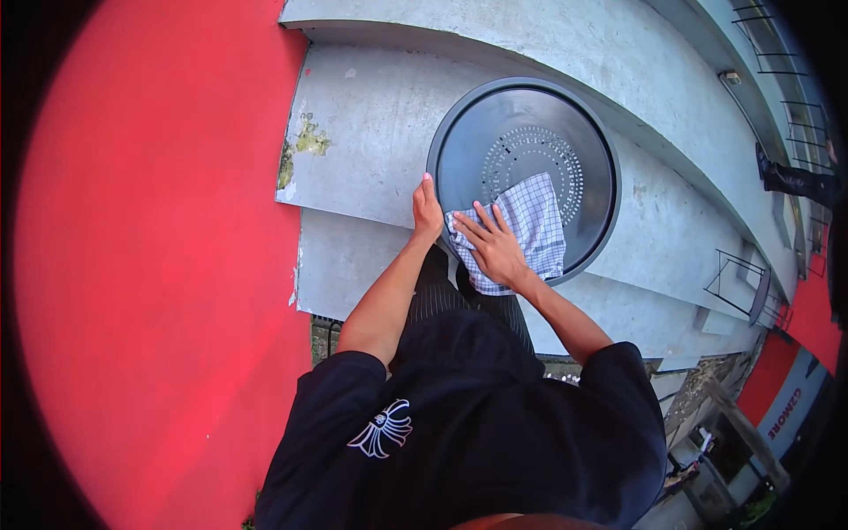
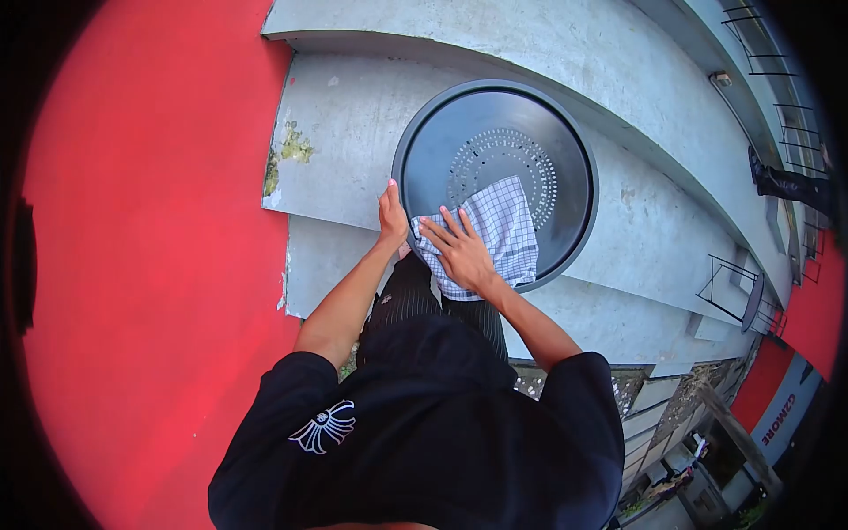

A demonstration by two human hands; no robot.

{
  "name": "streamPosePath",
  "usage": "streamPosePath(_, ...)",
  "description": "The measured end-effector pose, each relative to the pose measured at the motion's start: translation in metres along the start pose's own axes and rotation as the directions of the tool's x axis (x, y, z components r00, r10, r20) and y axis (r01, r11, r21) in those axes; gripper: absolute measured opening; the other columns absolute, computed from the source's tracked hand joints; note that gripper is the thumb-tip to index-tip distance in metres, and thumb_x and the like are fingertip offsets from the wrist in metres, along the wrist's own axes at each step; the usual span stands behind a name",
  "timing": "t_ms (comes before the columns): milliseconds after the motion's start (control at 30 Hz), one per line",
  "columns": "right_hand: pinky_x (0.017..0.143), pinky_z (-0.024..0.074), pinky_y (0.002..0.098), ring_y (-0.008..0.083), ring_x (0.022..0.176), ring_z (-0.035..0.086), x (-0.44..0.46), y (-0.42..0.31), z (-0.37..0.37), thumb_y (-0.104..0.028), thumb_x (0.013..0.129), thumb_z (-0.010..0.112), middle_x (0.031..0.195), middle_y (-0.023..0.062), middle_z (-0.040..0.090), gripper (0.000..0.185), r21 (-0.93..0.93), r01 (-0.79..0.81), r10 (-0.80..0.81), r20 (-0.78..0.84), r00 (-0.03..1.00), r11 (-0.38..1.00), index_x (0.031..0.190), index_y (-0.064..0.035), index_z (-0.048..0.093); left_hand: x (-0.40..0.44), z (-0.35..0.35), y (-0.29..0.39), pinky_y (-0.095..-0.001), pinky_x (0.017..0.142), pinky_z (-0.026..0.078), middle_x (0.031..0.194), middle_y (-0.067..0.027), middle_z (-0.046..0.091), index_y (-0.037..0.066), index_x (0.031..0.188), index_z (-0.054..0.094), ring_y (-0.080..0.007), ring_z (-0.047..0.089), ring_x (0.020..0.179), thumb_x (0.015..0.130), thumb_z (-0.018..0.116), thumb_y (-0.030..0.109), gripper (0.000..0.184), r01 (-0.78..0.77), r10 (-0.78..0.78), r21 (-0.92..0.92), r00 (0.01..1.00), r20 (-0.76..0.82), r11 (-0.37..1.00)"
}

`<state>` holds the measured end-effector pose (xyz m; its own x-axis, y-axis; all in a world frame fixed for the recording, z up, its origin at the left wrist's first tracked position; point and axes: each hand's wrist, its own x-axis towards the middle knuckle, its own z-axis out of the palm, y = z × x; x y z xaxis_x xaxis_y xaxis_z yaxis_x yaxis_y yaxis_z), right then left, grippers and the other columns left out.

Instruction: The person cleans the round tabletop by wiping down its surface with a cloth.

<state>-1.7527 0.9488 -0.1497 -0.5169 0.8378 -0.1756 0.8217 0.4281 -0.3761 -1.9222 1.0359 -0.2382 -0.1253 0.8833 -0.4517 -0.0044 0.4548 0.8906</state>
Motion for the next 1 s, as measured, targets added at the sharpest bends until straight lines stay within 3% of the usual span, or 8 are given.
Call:
streamPosePath(100,0.128,0.0151,0.0603,0.0385,0.158,0.025,0.041,0.018,-0.006,-0.018,0.094,0.062,0.168,0.0032,0.038,0.067,0.007,-0.035,0.036,-0.125,0.991,0.999,0.159,-0.0157,0.046,0.004,0.001,-0.003,-0.0373,0.103,0.043,0.120,-0.0210,0.066,-0.010,0.124,0.065,-0.0258,0.057,0.113,0.113,0.039,0.052,0.068,-0.013,0.013,-0.008,1.000,0.019,1.000)
streamPosePath(167,0.128,0.0157,0.0599,0.0394,0.157,0.027,0.083,0.027,-0.007,-0.017,0.094,0.062,0.167,0.0043,0.040,0.066,0.005,-0.098,0.097,-0.223,0.970,0.995,0.158,-0.0132,0.047,0.002,0.007,-0.004,-0.0438,0.085,0.046,0.093,-0.0237,0.065,-0.008,0.099,0.063,-0.0291,0.057,0.088,0.115,0.035,0.047,0.063,-0.179,0.178,0.005,0.978,-0.113,0.984)
streamPosePath(300,0.129,0.0153,0.0581,0.0417,0.156,0.028,0.108,0.012,0.003,-0.011,0.092,0.059,0.165,0.0075,0.043,0.061,0.092,-0.193,0.214,-0.357,0.909,0.977,0.153,-0.0051,0.051,0.008,0.002,-0.014,-0.0427,0.087,0.046,0.094,-0.0213,0.066,-0.007,0.099,0.063,-0.0288,0.058,0.090,0.115,0.035,0.047,0.063,-0.133,0.133,-0.082,0.991,-0.001,0.988)
streamPosePath(467,0.129,0.0184,0.0567,0.0401,0.154,0.032,0.020,-0.012,0.008,-0.006,0.088,0.061,0.164,0.0074,0.044,0.063,0.113,-0.014,0.028,-0.128,0.991,0.994,0.150,-0.0030,0.053,0.004,0.003,-0.009,-0.0417,0.087,0.047,0.092,-0.0192,0.066,-0.006,0.098,0.063,-0.0281,0.058,0.089,0.114,0.035,0.049,0.064,-0.119,0.118,-0.021,0.993,-0.025,0.993)
streamPosePath(667,0.130,0.0134,0.0594,0.0379,0.156,0.030,-0.030,-0.010,-0.003,-0.005,0.082,0.062,0.166,0.0017,0.043,0.073,0.073,0.015,-0.019,0.049,0.999,0.997,0.153,-0.0075,0.052,0.003,0.000,-0.005,-0.0418,0.087,0.046,0.092,-0.0194,0.066,-0.006,0.098,0.062,-0.0281,0.058,0.089,0.114,0.034,0.048,0.064,-0.118,0.117,-0.022,0.992,-0.036,0.993)
streamPosePath(833,0.128,0.0134,0.0628,0.0375,0.156,0.030,0.032,0.000,0.004,-0.014,0.091,0.063,0.166,0.0025,0.042,0.065,-0.013,0.001,-0.003,-0.085,0.996,1.000,0.154,-0.0085,0.051,0.009,0.002,-0.012,-0.0420,0.087,0.046,0.092,-0.0212,0.065,-0.007,0.101,0.063,-0.0298,0.058,0.089,0.114,0.034,0.047,0.063,-0.148,0.146,-0.033,0.989,-0.036,0.988)
streamPosePath(900,0.128,0.0126,0.0632,0.0389,0.156,0.029,0.066,0.004,-0.001,-0.016,0.092,0.062,0.166,0.0039,0.042,0.064,-0.005,-0.053,0.051,-0.146,0.988,0.999,0.154,-0.0079,0.051,0.012,-0.005,-0.019,-0.0368,0.093,0.047,0.102,-0.0145,0.069,-0.007,0.113,0.066,-0.0224,0.060,0.097,0.114,0.036,0.048,0.062,-0.078,0.079,-0.032,0.995,0.055,0.996)
streamPosePath(1000,0.128,0.0114,0.0638,0.0414,0.156,0.027,0.099,0.014,-0.003,-0.019,0.093,0.062,0.166,0.0059,0.041,0.063,-0.002,-0.142,0.136,-0.268,0.954,0.990,0.154,-0.0066,0.050,0.005,0.000,-0.006,-0.0372,0.091,0.048,0.103,-0.0150,0.070,-0.008,0.114,0.066,-0.0219,0.060,0.097,0.115,0.035,0.047,0.063,-0.145,0.145,0.027,0.989,0.003,0.989)
